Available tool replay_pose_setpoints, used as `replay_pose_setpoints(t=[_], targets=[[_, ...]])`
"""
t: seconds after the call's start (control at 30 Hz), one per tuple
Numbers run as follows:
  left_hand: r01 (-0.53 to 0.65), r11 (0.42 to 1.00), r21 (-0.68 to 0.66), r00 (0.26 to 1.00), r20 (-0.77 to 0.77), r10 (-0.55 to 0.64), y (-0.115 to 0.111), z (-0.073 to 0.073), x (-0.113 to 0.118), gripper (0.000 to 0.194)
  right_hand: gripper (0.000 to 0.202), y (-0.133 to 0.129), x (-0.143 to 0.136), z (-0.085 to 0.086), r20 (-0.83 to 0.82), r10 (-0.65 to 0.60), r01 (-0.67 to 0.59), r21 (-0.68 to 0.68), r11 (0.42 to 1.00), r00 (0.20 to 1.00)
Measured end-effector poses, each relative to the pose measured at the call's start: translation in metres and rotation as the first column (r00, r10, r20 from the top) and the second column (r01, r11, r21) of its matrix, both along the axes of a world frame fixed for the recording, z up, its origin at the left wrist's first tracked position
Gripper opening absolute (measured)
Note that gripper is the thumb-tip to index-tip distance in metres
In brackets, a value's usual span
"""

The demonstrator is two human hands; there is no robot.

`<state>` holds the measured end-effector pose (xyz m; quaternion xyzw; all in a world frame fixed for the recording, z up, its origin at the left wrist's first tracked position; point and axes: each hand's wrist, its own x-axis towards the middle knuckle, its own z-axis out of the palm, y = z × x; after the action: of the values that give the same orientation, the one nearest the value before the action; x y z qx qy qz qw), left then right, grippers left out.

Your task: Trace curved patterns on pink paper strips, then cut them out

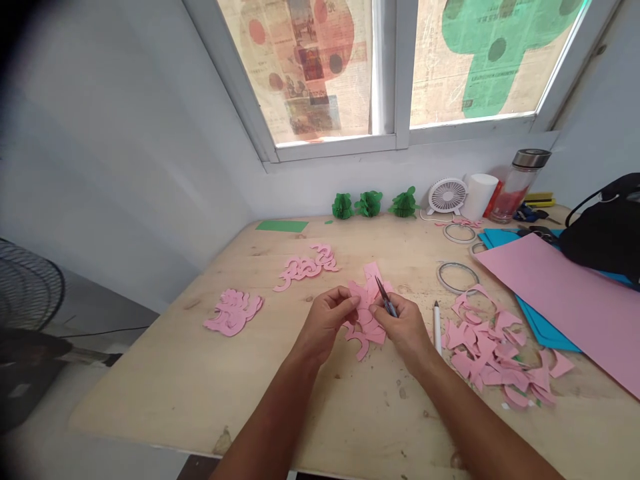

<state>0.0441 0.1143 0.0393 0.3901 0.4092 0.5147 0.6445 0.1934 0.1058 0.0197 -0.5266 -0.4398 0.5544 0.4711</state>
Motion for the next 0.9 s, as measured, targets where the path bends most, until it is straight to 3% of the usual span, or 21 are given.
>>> replay_pose_setpoints(t=[0.13,0.23,0.43,0.63,0.9], targets=[[0.04,0.999,-0.003,0.998,-0.05,-0.04,-0.001,0.0,0.002,0.029,0.037,0.001,0.004,0.004,-0.014,-0.022,0.022,0.011,1.0,1.0],[-0.01,1.0,0.007,0.999,-0.041,0.011,0.001,-0.002,0.003,0.029,0.039,0.0,0.002,0.007,-0.028,-0.002,0.002,0.008,1.0,1.0],[-0.108,0.994,0.006,0.994,-0.003,0.108,0.002,-0.005,0.003,0.029,0.04,-0.001,-0.001,0.004,-0.026,-0.084,0.084,0.017,0.996,0.996],[-0.064,0.998,-0.027,0.998,0.022,0.064,-0.001,-0.005,0.007,0.025,0.037,0.0,0.002,0.003,-0.073,-0.181,0.185,0.058,0.981,0.981],[-0.172,0.984,-0.049,0.977,0.121,0.177,-0.002,-0.003,0.011,0.021,0.043,-0.006,-0.003,0.006,-0.232,-0.055,0.079,0.097,0.992,0.971]])
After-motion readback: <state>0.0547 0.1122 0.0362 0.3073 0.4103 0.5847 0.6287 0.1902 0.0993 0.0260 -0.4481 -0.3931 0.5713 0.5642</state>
